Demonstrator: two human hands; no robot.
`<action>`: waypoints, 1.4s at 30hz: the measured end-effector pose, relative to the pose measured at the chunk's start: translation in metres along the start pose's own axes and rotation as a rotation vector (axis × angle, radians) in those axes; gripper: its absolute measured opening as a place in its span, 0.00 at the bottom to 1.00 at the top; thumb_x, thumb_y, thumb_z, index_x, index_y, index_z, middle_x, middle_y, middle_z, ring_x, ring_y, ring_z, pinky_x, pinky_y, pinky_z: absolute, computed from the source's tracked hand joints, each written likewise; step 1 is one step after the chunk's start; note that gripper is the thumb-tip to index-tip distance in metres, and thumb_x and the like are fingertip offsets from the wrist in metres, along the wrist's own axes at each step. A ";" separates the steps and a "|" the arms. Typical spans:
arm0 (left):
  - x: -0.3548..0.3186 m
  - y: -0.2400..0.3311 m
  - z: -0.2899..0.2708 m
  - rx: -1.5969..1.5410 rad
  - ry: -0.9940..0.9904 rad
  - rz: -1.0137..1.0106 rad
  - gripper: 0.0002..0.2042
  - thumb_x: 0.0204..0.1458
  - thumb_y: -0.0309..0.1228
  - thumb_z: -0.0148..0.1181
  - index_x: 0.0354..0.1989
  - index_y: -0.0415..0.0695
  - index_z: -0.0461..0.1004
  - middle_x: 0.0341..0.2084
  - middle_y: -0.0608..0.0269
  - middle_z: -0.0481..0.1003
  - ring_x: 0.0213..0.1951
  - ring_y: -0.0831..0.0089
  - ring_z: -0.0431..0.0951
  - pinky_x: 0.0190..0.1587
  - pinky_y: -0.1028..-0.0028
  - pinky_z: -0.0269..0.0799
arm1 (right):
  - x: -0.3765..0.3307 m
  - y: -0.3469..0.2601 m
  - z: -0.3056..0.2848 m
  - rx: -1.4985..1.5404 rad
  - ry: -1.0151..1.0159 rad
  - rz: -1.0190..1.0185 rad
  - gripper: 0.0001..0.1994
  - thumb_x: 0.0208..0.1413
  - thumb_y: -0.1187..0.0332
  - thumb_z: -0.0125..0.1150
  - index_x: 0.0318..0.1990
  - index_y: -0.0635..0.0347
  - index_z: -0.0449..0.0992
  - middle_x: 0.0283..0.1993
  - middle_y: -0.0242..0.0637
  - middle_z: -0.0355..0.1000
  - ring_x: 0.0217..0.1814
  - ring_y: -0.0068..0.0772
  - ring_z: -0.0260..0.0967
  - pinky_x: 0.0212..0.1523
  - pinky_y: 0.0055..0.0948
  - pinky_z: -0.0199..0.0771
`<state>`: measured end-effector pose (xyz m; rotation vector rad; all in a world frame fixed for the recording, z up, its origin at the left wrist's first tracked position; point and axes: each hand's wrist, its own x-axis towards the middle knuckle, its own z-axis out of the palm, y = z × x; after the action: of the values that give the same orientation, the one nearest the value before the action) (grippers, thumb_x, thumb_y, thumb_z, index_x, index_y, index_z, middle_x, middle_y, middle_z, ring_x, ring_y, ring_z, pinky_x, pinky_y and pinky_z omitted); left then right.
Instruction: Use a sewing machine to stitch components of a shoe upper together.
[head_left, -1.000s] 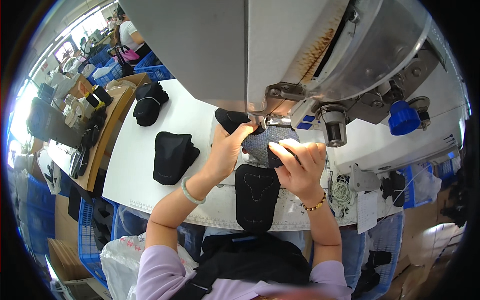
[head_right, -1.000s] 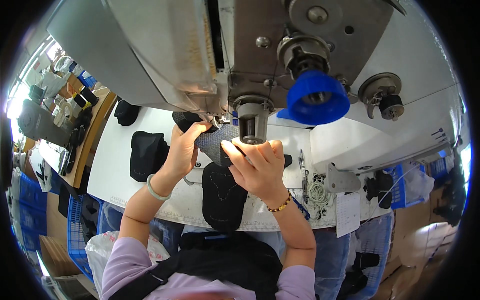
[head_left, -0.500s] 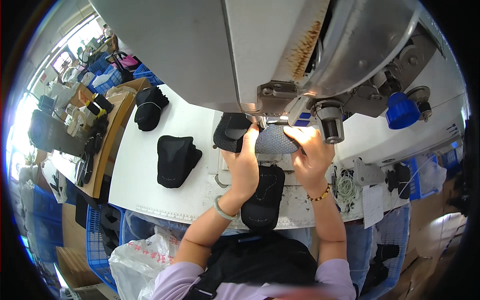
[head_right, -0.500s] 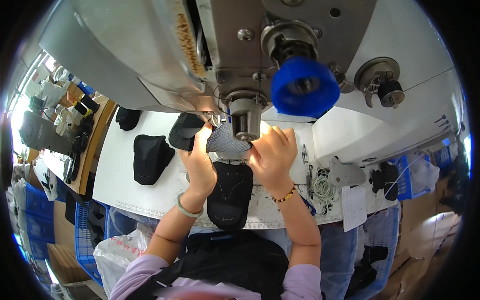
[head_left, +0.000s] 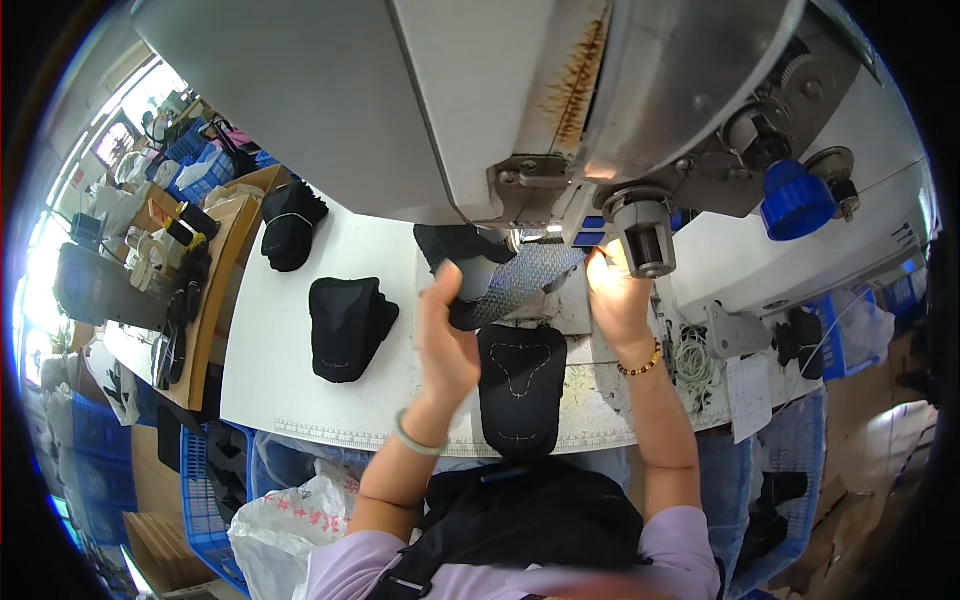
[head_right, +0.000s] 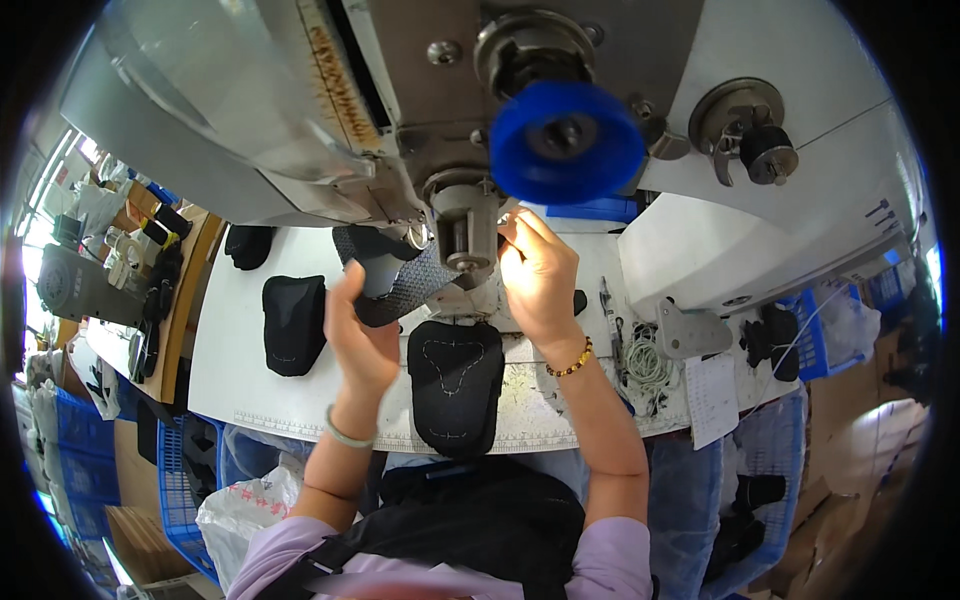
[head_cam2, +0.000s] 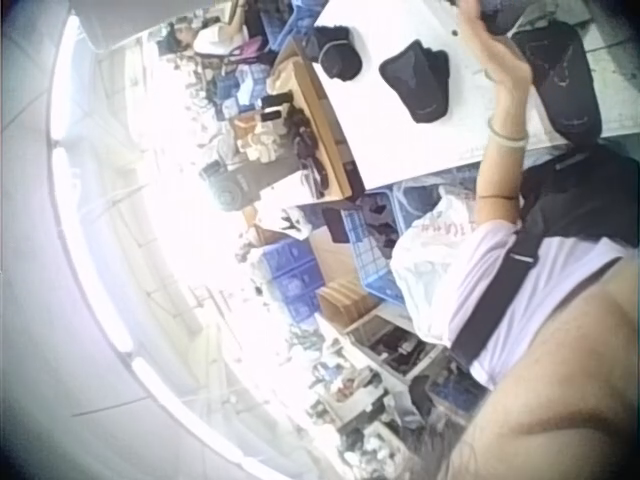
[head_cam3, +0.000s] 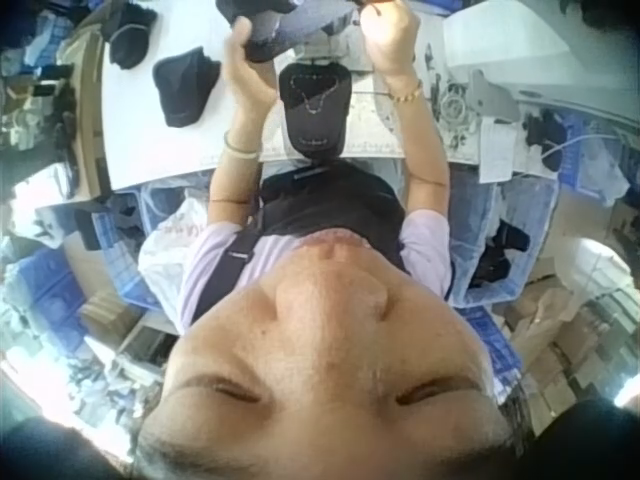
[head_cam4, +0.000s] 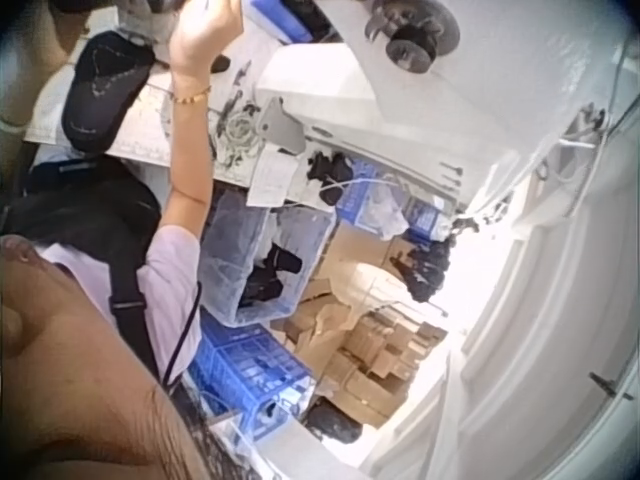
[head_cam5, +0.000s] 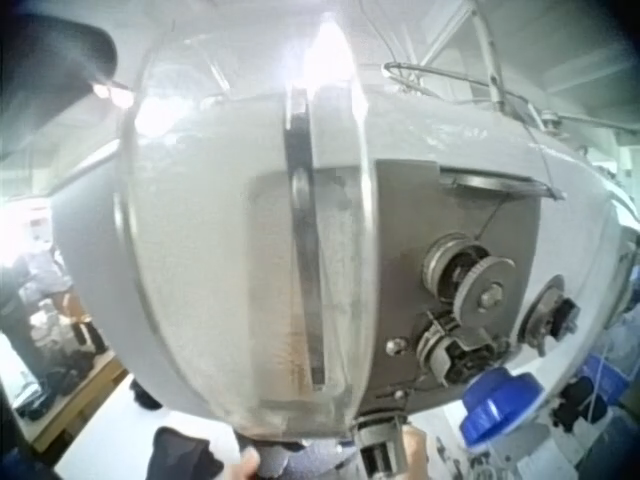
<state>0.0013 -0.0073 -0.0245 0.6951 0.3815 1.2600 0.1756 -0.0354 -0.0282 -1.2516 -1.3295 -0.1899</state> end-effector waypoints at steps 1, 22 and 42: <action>0.010 0.017 0.006 -0.097 -0.089 -0.151 0.11 0.55 0.34 0.52 0.42 0.41 0.72 0.40 0.64 0.75 0.41 0.71 0.75 0.48 0.70 0.69 | 0.000 0.003 -0.002 -0.004 0.018 -0.033 0.09 0.44 0.87 0.54 0.36 0.73 0.73 0.37 0.43 0.75 0.34 0.39 0.74 0.35 0.26 0.74; -0.001 0.002 0.014 0.246 -0.120 0.011 0.02 0.51 0.24 0.57 0.29 0.39 0.73 0.27 0.70 0.73 0.30 0.81 0.70 0.35 0.80 0.68 | -0.046 0.009 0.003 0.370 -0.100 -0.073 0.12 0.56 0.80 0.53 0.44 0.63 0.58 0.38 0.39 0.66 0.26 0.16 0.60 0.28 0.15 0.64; 0.011 0.035 -0.013 1.584 -0.491 1.316 0.28 0.38 0.24 0.60 0.54 0.46 0.69 0.45 0.68 0.75 0.52 0.71 0.71 0.56 0.66 0.57 | -0.022 -0.015 -0.014 0.050 -0.118 -0.495 0.14 0.39 0.79 0.64 0.37 0.59 0.74 0.42 0.37 0.73 0.39 0.39 0.72 0.37 0.31 0.75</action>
<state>-0.0292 0.0114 -0.0098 2.8806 0.4737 1.7132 0.1662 -0.0629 -0.0339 -0.8836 -1.7217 -0.4319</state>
